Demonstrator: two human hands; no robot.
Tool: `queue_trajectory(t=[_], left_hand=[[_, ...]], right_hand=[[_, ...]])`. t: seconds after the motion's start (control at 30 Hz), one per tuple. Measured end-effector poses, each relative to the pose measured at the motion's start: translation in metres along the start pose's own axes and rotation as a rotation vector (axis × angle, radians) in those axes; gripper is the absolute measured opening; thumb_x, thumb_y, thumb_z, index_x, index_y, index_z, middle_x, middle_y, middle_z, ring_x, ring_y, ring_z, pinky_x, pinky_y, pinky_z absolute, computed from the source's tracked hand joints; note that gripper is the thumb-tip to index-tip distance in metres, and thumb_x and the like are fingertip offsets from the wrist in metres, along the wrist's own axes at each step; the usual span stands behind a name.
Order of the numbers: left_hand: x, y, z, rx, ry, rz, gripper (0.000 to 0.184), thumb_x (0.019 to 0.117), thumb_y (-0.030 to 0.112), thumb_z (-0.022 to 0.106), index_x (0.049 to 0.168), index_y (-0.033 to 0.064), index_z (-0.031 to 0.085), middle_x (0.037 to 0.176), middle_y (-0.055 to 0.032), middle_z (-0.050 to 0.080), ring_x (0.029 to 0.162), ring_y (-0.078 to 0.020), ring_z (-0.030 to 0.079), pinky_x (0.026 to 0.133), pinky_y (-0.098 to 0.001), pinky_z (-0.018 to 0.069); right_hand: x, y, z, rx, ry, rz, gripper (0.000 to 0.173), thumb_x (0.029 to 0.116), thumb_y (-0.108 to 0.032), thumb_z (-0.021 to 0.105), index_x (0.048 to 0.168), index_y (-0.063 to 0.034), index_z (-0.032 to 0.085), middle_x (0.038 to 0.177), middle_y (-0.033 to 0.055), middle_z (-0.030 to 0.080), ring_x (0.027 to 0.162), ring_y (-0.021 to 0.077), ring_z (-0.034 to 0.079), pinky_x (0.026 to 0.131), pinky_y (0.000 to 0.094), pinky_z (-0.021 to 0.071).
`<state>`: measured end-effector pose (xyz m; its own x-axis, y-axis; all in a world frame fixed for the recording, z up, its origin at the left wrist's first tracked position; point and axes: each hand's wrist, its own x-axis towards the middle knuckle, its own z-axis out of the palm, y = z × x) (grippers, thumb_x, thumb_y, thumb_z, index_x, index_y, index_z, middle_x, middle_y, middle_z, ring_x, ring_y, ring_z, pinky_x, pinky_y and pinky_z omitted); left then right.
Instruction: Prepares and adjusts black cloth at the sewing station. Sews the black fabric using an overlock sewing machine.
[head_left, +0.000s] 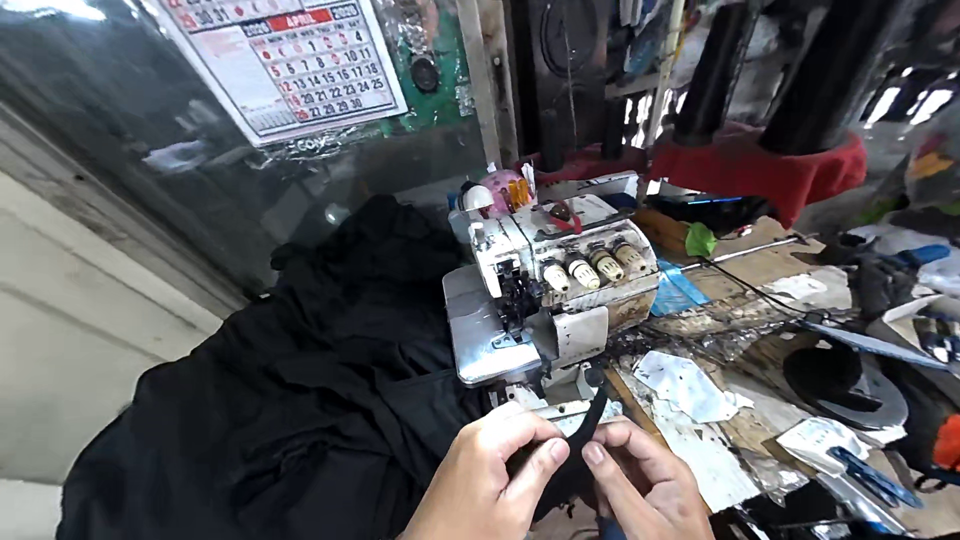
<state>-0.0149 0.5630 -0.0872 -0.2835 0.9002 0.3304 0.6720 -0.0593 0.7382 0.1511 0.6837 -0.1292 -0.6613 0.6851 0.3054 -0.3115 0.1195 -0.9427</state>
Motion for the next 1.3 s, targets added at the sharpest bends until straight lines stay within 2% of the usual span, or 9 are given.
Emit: queue_trajectory(t=[0.2,0.37,0.57,0.7,0.83,0.97,1.07,1.13,1.3], left_hand=[[-0.004,0.011,0.003,0.159,0.102,-0.007,0.024,0.1029,0.037,0.061,0.105,0.0203,0.078,0.095,0.0065,0.068,0.089,-0.0027,0.064,0.075,-0.0226,0.0557],[-0.007,0.009,0.004,0.197,0.141,-0.003,0.024,0.1029,0.039,0.060,0.104,0.0223,0.078,0.094,0.0077,0.068,0.089,-0.0019,0.064,0.074,-0.0224,0.0551],[-0.010,0.009,-0.001,0.078,0.172,-0.035,0.021,0.1016,0.035,0.063,0.101,0.0205,0.078,0.094,0.0081,0.069,0.091,-0.0029,0.064,0.078,-0.0230,0.0553],[-0.012,0.018,-0.009,0.107,0.152,-0.109,0.030,0.1045,0.040,0.056,0.103,0.0190,0.078,0.099,0.0029,0.072,0.096,-0.0077,0.066,0.084,-0.0283,0.0548],[-0.010,0.022,-0.010,0.172,0.168,-0.099,0.031,0.1042,0.041,0.056,0.100,0.0193,0.078,0.097,0.0044,0.072,0.097,-0.0087,0.066,0.088,-0.0313,0.0525],[-0.012,-0.004,0.001,0.275,0.206,-0.117,0.024,0.0989,0.045,0.063,0.093,0.0263,0.077,0.088,0.0141,0.067,0.093,-0.0042,0.060,0.081,-0.0281,0.0497],[-0.013,-0.010,-0.006,0.163,0.045,-0.226,0.033,0.1020,0.047,0.058,0.095,0.0200,0.074,0.087,0.0077,0.069,0.086,-0.0062,0.065,0.079,-0.0316,0.0523],[-0.005,0.002,-0.021,0.034,-0.048,-0.248,0.029,0.1047,0.038,0.056,0.098,0.0151,0.072,0.086,0.0027,0.068,0.079,-0.0076,0.065,0.072,-0.0302,0.0541],[0.031,0.001,-0.044,0.180,0.015,-0.143,0.028,0.1039,0.041,0.056,0.092,0.0206,0.071,0.081,0.0094,0.065,0.074,-0.0044,0.062,0.066,-0.0280,0.0541]], right_hand=[[0.004,0.003,0.005,-0.077,0.045,-0.121,0.009,0.0971,-0.005,0.064,0.097,0.0008,0.071,0.094,0.0090,0.069,0.082,0.0148,0.066,0.070,0.0279,0.0585],[0.004,0.003,0.010,-0.110,0.073,-0.169,0.007,0.0953,-0.005,0.066,0.094,-0.0010,0.072,0.091,0.0082,0.070,0.087,0.0174,0.067,0.079,0.0310,0.0586],[0.005,0.004,0.016,-0.116,0.065,-0.213,0.006,0.0951,-0.004,0.066,0.094,-0.0012,0.071,0.090,0.0067,0.067,0.084,0.0154,0.065,0.074,0.0279,0.0582],[0.006,0.002,0.022,-0.097,0.069,-0.206,0.005,0.0949,-0.003,0.066,0.096,0.0003,0.070,0.092,0.0075,0.067,0.083,0.0142,0.067,0.073,0.0265,0.0604],[0.006,-0.005,0.026,-0.130,0.114,-0.164,0.009,0.0940,-0.007,0.066,0.094,0.0004,0.071,0.090,0.0063,0.069,0.078,0.0119,0.068,0.069,0.0256,0.0601],[0.007,0.010,0.021,-0.134,0.081,-0.102,0.006,0.0955,-0.006,0.068,0.097,-0.0016,0.072,0.094,0.0084,0.070,0.080,0.0169,0.069,0.069,0.0305,0.0617],[0.006,0.015,0.018,-0.168,0.047,-0.006,0.008,0.0956,-0.010,0.070,0.099,-0.0030,0.073,0.094,0.0072,0.070,0.079,0.0154,0.070,0.068,0.0303,0.0626],[0.013,0.009,0.018,-0.166,0.033,-0.003,0.009,0.0956,-0.010,0.070,0.099,-0.0023,0.073,0.095,0.0075,0.070,0.079,0.0149,0.069,0.068,0.0296,0.0621],[0.056,-0.002,0.028,-0.140,0.105,-0.096,0.009,0.0954,-0.014,0.070,0.097,-0.0063,0.075,0.092,0.0037,0.072,0.075,0.0126,0.069,0.065,0.0279,0.0613]])
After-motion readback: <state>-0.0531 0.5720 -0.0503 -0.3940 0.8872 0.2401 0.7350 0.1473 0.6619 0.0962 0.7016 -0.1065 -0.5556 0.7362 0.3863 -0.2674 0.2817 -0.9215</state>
